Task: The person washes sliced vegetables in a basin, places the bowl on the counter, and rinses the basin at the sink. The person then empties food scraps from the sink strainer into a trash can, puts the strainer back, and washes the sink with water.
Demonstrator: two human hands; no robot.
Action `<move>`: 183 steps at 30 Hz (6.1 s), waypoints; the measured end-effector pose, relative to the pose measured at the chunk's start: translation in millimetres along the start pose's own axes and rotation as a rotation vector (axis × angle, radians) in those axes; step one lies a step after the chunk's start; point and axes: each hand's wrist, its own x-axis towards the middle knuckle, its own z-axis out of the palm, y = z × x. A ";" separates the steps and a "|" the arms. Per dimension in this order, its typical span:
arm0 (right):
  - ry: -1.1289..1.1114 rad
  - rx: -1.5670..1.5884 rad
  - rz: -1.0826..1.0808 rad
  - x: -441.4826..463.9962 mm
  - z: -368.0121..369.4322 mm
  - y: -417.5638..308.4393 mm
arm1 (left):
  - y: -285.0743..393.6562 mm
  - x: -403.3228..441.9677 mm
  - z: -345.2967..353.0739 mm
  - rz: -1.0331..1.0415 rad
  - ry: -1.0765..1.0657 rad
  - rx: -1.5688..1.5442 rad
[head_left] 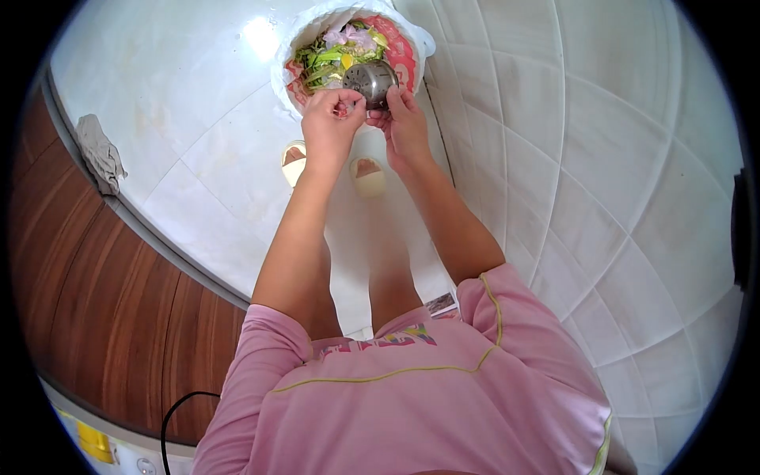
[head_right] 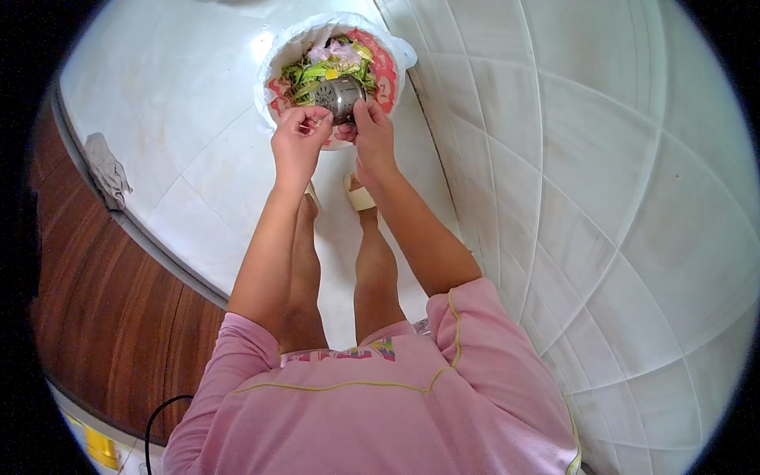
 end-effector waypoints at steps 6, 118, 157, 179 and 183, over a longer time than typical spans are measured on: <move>0.032 0.016 -0.030 8.7 -8.2 7.5 | -10.3 4.4 1.1 -0.165 -0.048 -0.111; -2.789 -1.871 -1.340 -980.1 251.0 739.9 | -121.4 -1105.0 -507.5 0.053 2.064 -1.292; -2.885 -1.663 -1.837 -927.0 204.8 868.8 | -237.9 -1110.6 -581.1 -0.619 2.142 -0.460; -3.032 -0.233 -0.902 -1193.7 105.0 803.0 | -233.9 -1106.1 -573.8 -0.683 2.219 -0.248; -3.242 -0.212 -1.603 -1195.4 75.5 846.7 | -238.6 -1103.5 -569.4 -0.673 2.266 -0.319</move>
